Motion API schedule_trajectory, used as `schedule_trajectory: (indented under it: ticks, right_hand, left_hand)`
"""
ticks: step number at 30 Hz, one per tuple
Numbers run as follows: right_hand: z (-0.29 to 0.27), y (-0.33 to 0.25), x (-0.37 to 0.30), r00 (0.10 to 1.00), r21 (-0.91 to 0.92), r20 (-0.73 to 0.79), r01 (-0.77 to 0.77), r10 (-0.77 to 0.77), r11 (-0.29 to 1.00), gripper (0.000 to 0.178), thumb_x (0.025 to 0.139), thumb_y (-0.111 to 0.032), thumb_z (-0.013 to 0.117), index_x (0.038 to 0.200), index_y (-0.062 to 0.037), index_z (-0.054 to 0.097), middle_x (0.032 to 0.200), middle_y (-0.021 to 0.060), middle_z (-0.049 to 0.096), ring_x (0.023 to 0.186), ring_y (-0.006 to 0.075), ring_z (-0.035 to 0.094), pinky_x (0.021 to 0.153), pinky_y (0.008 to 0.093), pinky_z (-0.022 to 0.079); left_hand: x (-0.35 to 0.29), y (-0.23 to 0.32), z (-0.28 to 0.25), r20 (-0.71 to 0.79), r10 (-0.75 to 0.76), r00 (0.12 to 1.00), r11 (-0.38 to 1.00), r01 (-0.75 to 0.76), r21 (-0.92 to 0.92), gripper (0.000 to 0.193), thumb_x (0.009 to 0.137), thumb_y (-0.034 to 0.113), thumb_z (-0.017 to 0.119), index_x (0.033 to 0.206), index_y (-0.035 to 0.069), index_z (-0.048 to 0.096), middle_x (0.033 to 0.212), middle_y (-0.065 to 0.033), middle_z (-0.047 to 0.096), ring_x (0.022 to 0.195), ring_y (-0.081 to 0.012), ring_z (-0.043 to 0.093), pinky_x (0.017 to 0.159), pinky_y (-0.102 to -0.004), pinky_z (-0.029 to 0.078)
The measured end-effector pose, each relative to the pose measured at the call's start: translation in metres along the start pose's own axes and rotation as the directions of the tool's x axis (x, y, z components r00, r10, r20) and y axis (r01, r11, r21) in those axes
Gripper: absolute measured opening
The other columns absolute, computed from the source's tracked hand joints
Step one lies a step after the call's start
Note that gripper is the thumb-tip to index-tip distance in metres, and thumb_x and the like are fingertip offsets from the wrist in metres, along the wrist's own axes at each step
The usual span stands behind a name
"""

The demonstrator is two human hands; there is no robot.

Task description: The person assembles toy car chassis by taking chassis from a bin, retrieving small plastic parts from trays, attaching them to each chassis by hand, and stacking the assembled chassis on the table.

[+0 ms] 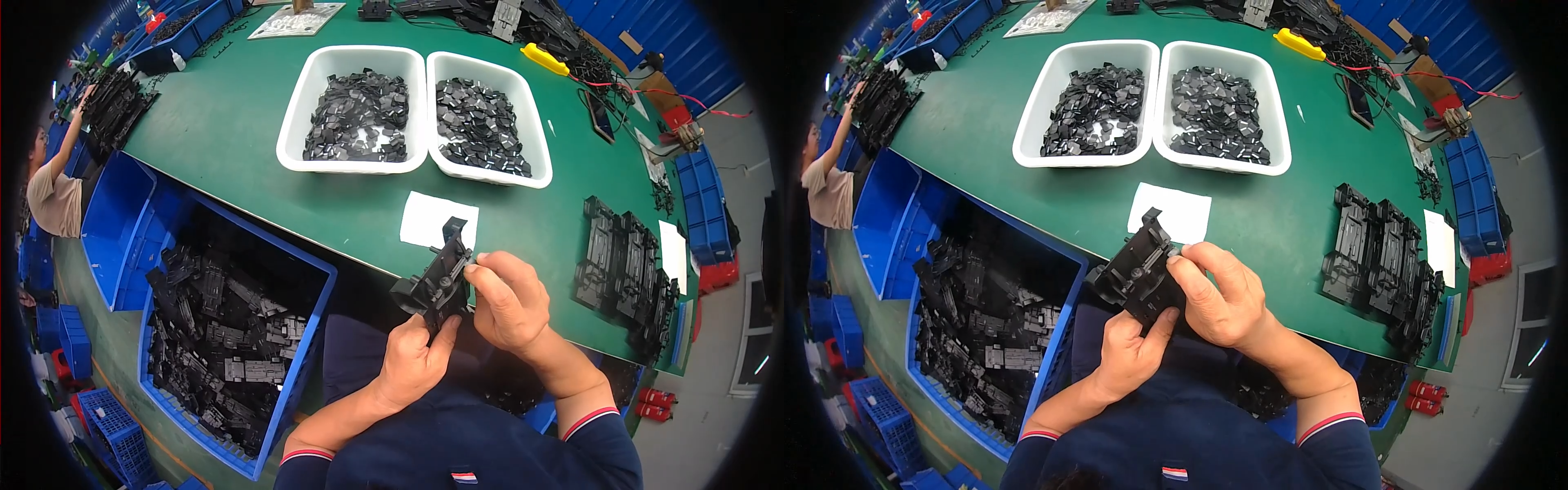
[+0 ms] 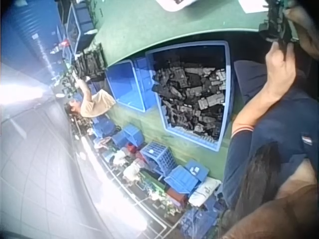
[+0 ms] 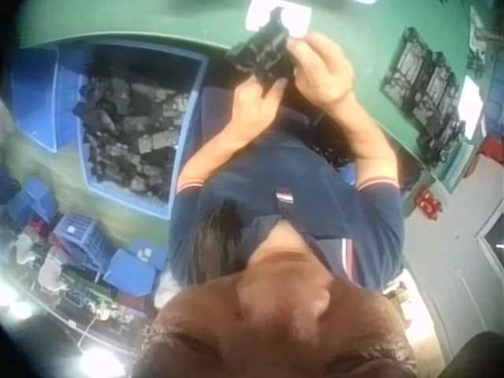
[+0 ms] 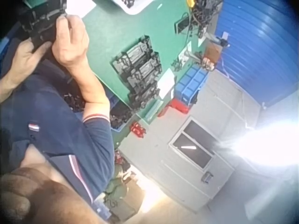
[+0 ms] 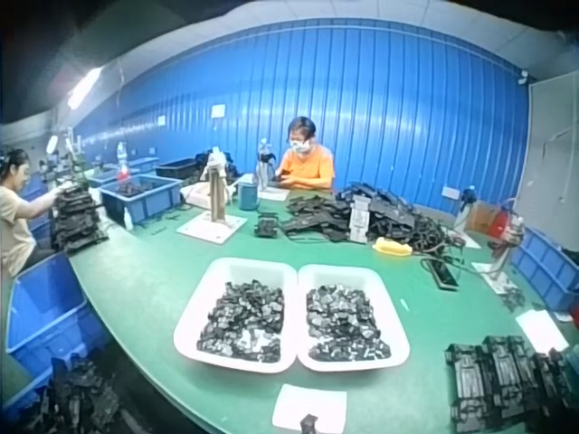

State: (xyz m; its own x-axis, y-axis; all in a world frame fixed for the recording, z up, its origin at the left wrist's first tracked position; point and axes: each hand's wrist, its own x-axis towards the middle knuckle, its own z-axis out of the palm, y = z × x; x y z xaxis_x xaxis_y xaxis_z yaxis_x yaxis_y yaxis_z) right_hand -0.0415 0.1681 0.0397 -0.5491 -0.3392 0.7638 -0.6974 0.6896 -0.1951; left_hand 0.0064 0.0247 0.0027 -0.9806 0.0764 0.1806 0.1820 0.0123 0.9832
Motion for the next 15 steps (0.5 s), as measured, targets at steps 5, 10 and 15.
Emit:
schedule_trajectory:
  ticks: [5,10,15]
  right_hand:
    - [0.0013,0.0019,-0.0012,1.0,0.016,-0.008,0.015,-0.015,1.0,0.041,0.064,0.016,0.065,0.1,-0.0033,0.064,0.094,0.0131,0.062,0.073,0.0235,0.062,0.058,0.0289,0.052]
    - [0.0036,0.0035,-0.0027,0.999,0.029,-0.012,0.031,-0.03,0.999,0.043,0.063,0.016,0.064,0.1,-0.0039,0.064,0.095,0.0132,0.062,0.072,0.0233,0.063,0.057,0.029,0.053]
    - [0.0025,0.0028,-0.0028,1.0,0.051,0.006,0.029,-0.029,0.998,0.044,0.063,0.016,0.065,0.101,-0.0045,0.065,0.095,0.0131,0.061,0.071,0.023,0.064,0.056,0.029,0.053]
  left_hand:
    - [-0.0023,-0.0039,-0.0027,0.039,-0.014,0.999,0.999,0.013,0.036,0.007,0.086,0.002,0.063,0.084,-0.005,0.06,0.068,-0.0172,0.059,0.056,-0.031,0.057,0.051,-0.0334,0.043]
    - [-0.0006,-0.0033,-0.0038,0.022,-0.016,1.0,1.0,0.016,-0.005,0.007,0.087,0.002,0.063,0.085,-0.005,0.061,0.068,-0.0161,0.06,0.055,-0.0277,0.056,0.052,-0.0329,0.043]
    - [0.0013,-0.0019,-0.0088,0.061,-0.064,0.996,0.995,0.069,-0.079,0.008,0.089,0.004,0.062,0.09,-0.004,0.062,0.069,-0.0082,0.061,0.06,-0.0131,0.055,0.056,-0.0281,0.044]
